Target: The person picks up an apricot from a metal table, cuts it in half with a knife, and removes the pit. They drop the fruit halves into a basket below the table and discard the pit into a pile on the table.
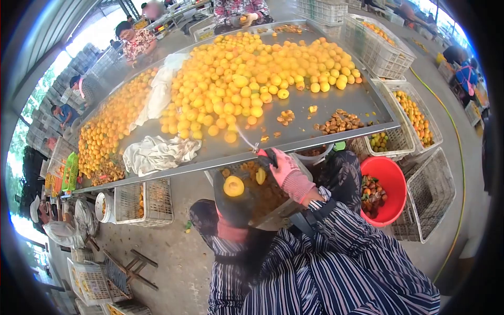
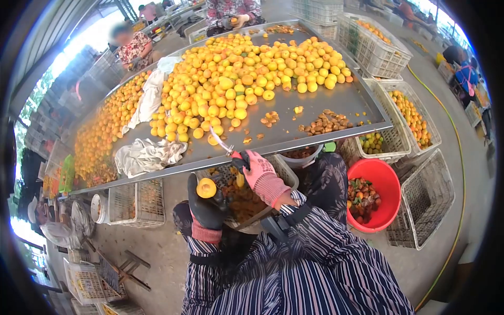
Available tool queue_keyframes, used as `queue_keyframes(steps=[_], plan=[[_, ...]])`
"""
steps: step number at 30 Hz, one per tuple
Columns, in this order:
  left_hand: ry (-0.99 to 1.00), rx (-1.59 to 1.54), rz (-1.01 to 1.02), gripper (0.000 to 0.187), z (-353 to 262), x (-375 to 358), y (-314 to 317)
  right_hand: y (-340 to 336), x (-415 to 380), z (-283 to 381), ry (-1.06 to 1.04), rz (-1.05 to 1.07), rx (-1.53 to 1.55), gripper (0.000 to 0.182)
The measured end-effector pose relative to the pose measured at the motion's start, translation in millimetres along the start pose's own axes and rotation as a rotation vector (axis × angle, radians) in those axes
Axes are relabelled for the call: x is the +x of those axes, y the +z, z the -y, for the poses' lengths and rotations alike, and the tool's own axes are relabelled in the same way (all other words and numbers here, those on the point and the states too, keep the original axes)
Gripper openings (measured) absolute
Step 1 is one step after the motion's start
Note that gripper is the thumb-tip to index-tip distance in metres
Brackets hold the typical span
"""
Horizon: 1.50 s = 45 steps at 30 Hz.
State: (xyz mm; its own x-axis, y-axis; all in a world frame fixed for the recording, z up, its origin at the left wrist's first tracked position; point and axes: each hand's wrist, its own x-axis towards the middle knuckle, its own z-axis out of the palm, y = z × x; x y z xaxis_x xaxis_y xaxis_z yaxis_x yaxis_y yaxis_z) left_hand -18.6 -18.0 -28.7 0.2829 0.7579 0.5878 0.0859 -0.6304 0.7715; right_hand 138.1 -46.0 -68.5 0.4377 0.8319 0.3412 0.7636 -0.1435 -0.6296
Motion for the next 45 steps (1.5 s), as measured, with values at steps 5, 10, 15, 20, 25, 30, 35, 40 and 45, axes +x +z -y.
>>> queue_keyframes(steps=[5,10,15,20,25,30,35,40,45], plan=[[-1.015,-1.191,0.015,0.048,-39,13,-1,-42,-1,41,0.162,0.196,1.37,0.028],[-1.235,-1.385,-0.034,0.046,-37,3,2,-22,-25,31,0.142,0.431,2.089,0.044],[-0.833,-0.821,-0.026,0.043,-18,-5,-3,-46,-29,32,0.004,0.29,0.985,0.044],[-0.553,-0.391,0.089,0.043,3,-18,-13,-109,-26,80,-0.095,0.342,0.434,0.034],[0.052,0.016,0.088,0.035,0,-21,-18,-89,-28,68,-0.208,0.397,0.633,0.033],[-0.247,-0.19,0.263,0.031,6,-21,-22,-87,-26,77,-0.343,0.477,0.455,0.035],[-0.518,-0.614,0.084,0.026,-41,-1,-23,-75,-25,42,0.146,0.632,1.291,0.034],[-0.537,-0.29,0.055,0.028,17,-15,-8,-63,-37,60,-0.328,0.436,0.606,0.041],[-0.255,0.172,0.077,0.021,6,-16,-10,-79,-25,48,0.276,0.653,1.067,0.031]])
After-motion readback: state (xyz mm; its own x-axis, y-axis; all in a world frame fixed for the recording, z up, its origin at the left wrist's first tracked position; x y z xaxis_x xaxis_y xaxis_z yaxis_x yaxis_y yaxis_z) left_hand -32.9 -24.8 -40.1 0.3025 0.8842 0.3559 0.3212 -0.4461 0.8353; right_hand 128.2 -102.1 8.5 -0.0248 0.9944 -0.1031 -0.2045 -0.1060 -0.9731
